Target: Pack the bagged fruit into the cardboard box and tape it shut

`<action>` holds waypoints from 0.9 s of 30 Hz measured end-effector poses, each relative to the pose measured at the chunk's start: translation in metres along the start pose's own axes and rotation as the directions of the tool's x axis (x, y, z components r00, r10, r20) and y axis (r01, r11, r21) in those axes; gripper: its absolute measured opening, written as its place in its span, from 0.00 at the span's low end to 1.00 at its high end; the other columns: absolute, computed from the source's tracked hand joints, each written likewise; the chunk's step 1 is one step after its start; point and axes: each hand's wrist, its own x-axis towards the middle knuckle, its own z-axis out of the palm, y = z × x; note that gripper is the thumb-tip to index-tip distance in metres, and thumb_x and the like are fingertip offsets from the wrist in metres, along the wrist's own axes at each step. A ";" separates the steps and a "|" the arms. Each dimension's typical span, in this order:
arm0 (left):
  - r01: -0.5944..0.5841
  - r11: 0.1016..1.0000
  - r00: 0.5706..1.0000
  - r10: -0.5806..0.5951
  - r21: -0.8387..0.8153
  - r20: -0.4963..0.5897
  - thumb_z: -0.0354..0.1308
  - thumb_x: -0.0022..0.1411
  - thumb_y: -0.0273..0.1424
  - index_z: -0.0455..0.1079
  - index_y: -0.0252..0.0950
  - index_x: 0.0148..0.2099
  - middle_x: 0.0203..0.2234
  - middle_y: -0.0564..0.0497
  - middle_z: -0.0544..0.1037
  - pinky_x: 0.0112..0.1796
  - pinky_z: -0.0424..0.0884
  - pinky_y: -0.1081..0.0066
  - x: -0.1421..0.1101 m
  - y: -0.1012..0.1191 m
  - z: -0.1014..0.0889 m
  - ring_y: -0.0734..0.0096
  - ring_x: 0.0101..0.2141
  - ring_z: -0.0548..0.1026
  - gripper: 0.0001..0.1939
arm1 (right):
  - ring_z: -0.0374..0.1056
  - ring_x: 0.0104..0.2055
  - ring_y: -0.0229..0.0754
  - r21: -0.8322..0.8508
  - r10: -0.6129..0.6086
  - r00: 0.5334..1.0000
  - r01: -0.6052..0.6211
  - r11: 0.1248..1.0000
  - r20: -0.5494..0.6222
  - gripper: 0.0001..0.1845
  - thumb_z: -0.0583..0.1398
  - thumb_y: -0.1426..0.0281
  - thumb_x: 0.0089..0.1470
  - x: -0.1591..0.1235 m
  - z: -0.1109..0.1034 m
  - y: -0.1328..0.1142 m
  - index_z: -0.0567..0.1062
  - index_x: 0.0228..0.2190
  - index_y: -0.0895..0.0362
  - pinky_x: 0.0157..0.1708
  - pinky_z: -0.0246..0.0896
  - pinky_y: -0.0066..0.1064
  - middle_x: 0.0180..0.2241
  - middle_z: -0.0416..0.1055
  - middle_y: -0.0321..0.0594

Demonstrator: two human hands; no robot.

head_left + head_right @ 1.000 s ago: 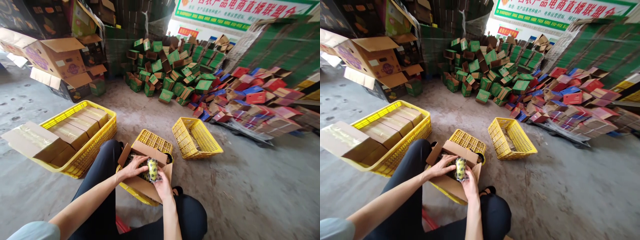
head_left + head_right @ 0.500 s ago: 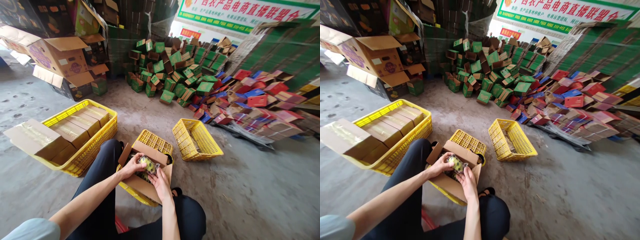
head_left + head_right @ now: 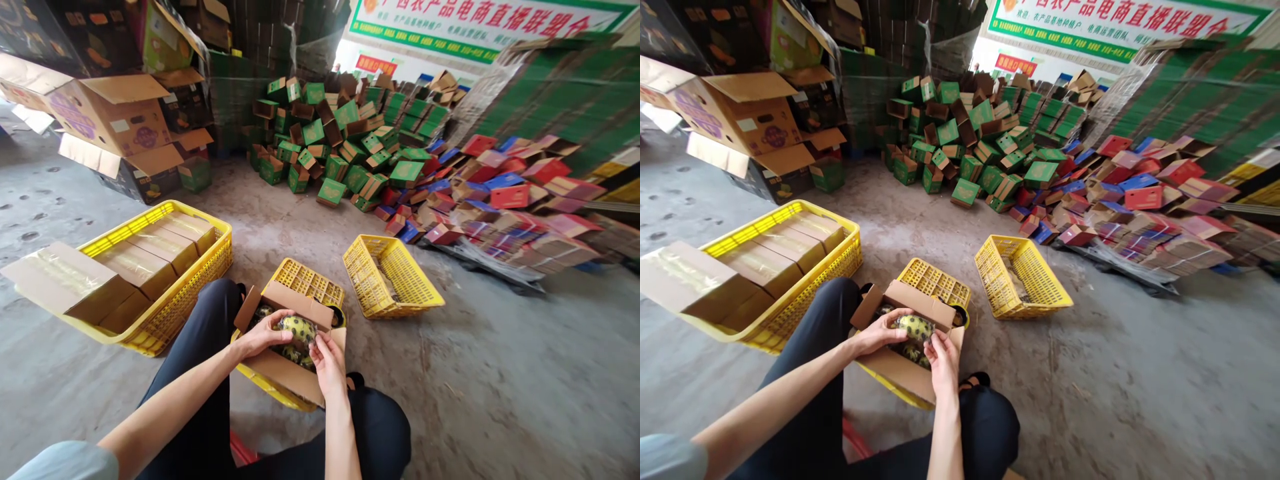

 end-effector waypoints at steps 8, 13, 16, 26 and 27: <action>-0.004 0.999 0.994 0.009 0.041 -0.110 0.79 0.49 0.41 0.73 0.38 0.54 0.51 0.45 0.76 0.48 0.76 0.66 0.001 0.000 -0.002 0.64 0.46 0.79 0.33 | 0.77 0.50 0.51 -0.181 -0.069 0.998 0.068 0.981 -0.003 0.34 0.74 0.48 0.44 -0.008 0.008 -0.001 0.81 0.51 0.49 0.43 0.76 0.37 0.52 0.80 0.44; 0.054 0.998 0.992 -0.049 0.039 -0.112 0.75 0.53 0.49 0.73 0.35 0.48 0.45 0.43 0.80 0.48 0.77 0.64 0.002 -0.003 -0.002 0.64 0.42 0.82 0.29 | 0.67 0.66 0.54 -0.290 -0.120 0.971 0.178 0.940 0.207 0.37 0.77 0.56 0.44 -0.016 0.014 -0.008 0.79 0.56 0.44 0.61 0.67 0.41 0.64 0.72 0.40; 0.139 0.988 0.986 -0.133 0.060 -0.099 0.70 0.57 0.56 0.72 0.34 0.48 0.41 0.42 0.81 0.41 0.79 0.66 0.003 -0.004 -0.003 0.67 0.34 0.83 0.31 | 0.76 0.56 0.56 -0.263 -0.058 0.983 0.103 0.959 0.172 0.32 0.75 0.51 0.46 -0.013 0.013 -0.008 0.83 0.51 0.49 0.57 0.73 0.44 0.53 0.81 0.44; 0.104 0.994 0.994 -0.103 0.039 -0.030 0.74 0.57 0.47 0.72 0.40 0.63 0.58 0.40 0.75 0.48 0.77 0.64 0.001 0.001 -0.001 0.56 0.54 0.78 0.35 | 0.79 0.33 0.51 -0.431 -0.058 0.995 0.018 0.902 -0.079 0.33 0.72 0.46 0.46 -0.006 0.004 -0.006 0.87 0.45 0.57 0.22 0.77 0.33 0.33 0.83 0.43; 0.095 0.995 0.995 -0.095 0.029 -0.011 0.75 0.56 0.44 0.70 0.42 0.65 0.58 0.40 0.75 0.49 0.77 0.62 0.001 0.002 -0.002 0.55 0.55 0.77 0.37 | 0.78 0.30 0.49 -0.443 -0.048 0.996 0.008 0.897 -0.078 0.33 0.72 0.46 0.46 -0.005 0.003 -0.008 0.87 0.45 0.57 0.21 0.76 0.33 0.31 0.82 0.41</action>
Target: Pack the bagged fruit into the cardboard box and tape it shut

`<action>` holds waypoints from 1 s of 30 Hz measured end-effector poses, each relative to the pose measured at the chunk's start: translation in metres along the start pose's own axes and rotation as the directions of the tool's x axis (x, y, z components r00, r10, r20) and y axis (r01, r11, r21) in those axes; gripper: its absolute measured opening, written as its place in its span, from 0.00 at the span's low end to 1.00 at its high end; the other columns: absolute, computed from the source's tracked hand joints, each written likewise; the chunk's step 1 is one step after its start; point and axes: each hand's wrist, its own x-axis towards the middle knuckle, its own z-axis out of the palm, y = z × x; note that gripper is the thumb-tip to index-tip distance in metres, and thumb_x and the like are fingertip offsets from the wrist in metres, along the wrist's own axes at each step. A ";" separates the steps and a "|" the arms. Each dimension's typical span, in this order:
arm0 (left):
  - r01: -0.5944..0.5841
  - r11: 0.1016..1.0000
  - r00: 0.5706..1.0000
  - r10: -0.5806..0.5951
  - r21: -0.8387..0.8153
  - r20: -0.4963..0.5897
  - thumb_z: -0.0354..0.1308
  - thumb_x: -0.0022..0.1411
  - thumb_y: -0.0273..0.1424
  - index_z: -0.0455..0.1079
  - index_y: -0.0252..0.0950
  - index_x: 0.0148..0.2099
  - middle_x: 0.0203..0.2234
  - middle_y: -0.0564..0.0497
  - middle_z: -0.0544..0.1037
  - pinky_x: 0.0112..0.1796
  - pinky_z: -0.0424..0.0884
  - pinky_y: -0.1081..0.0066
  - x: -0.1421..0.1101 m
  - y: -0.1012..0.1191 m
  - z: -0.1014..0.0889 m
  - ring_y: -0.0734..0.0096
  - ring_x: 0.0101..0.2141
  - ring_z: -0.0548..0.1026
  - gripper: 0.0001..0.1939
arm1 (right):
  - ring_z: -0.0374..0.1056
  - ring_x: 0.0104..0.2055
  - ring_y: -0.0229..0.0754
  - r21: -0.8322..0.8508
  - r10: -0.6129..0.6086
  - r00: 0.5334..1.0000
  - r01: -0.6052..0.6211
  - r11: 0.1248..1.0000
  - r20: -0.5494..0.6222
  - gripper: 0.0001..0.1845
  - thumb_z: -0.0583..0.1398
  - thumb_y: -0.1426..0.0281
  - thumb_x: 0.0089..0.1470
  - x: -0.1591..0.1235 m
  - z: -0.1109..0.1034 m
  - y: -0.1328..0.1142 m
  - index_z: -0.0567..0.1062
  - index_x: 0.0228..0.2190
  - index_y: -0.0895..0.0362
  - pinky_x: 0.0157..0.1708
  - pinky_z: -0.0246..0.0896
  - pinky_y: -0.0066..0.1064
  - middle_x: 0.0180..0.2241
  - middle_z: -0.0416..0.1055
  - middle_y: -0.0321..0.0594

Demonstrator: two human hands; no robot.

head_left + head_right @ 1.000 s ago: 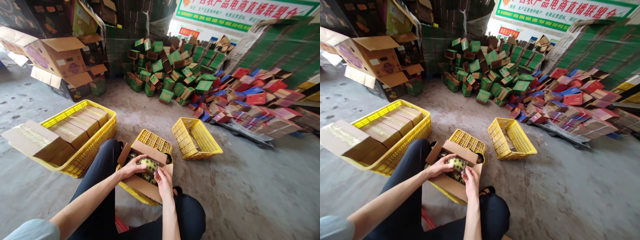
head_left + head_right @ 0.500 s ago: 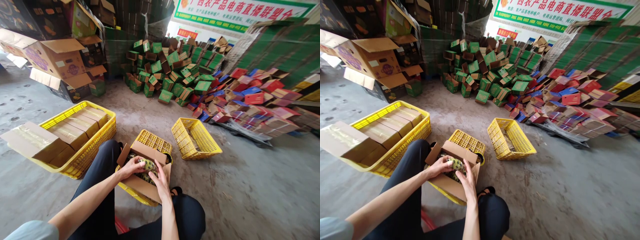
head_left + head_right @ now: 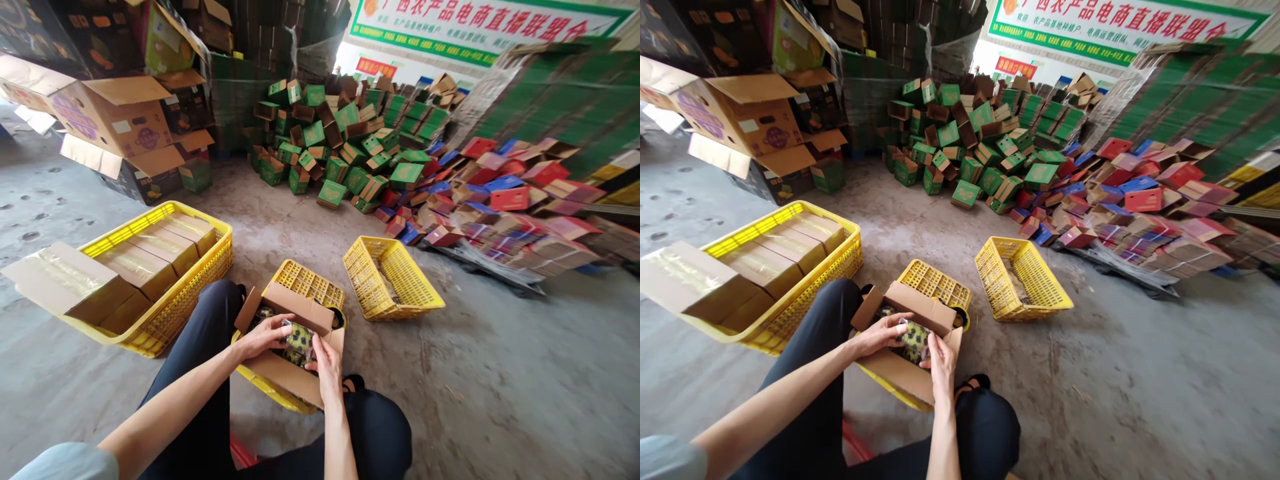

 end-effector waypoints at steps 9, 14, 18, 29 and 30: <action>-0.004 0.999 1.000 0.004 -0.037 -0.008 0.78 0.54 0.39 0.73 0.42 0.61 0.53 0.43 0.76 0.49 0.77 0.62 0.000 0.002 -0.001 0.58 0.52 0.78 0.34 | 0.81 0.28 0.54 0.171 0.016 0.997 -0.028 0.985 0.071 0.30 0.72 0.48 0.48 0.006 0.000 0.007 0.85 0.47 0.54 0.27 0.79 0.40 0.34 0.85 0.45; -0.003 0.998 0.999 0.000 -0.058 -0.039 0.77 0.54 0.43 0.74 0.40 0.55 0.51 0.44 0.77 0.45 0.78 0.67 0.002 -0.002 -0.002 0.63 0.46 0.80 0.30 | 0.81 0.27 0.48 0.199 -0.008 0.999 0.001 0.980 0.034 0.36 0.72 0.48 0.49 0.008 0.005 0.014 0.81 0.54 0.54 0.26 0.77 0.35 0.41 0.84 0.46; 0.002 0.998 0.997 -0.007 -0.064 -0.075 0.76 0.54 0.47 0.73 0.38 0.50 0.44 0.47 0.78 0.42 0.78 0.71 0.006 -0.006 -0.003 0.69 0.40 0.81 0.28 | 0.81 0.31 0.47 0.199 -0.037 0.997 0.022 0.980 0.071 0.43 0.68 0.41 0.50 0.009 0.008 0.015 0.77 0.59 0.54 0.30 0.77 0.34 0.35 0.83 0.44; -0.015 1.000 0.999 0.015 0.019 0.043 0.77 0.53 0.45 0.67 0.44 0.66 0.57 0.40 0.74 0.52 0.75 0.57 -0.007 0.000 0.006 0.60 0.47 0.81 0.42 | 0.78 0.28 0.55 0.123 -0.092 0.995 0.088 0.988 0.028 0.35 0.72 0.40 0.40 0.011 0.006 0.016 0.86 0.41 0.52 0.31 0.75 0.43 0.26 0.81 0.43; -0.021 1.000 0.998 0.020 0.019 0.056 0.77 0.52 0.44 0.67 0.44 0.67 0.57 0.41 0.74 0.53 0.75 0.57 -0.007 -0.001 0.006 0.59 0.48 0.80 0.43 | 0.79 0.29 0.55 0.145 -0.088 0.995 0.082 0.986 0.040 0.36 0.72 0.39 0.40 0.010 0.007 0.016 0.86 0.43 0.53 0.31 0.75 0.43 0.26 0.81 0.44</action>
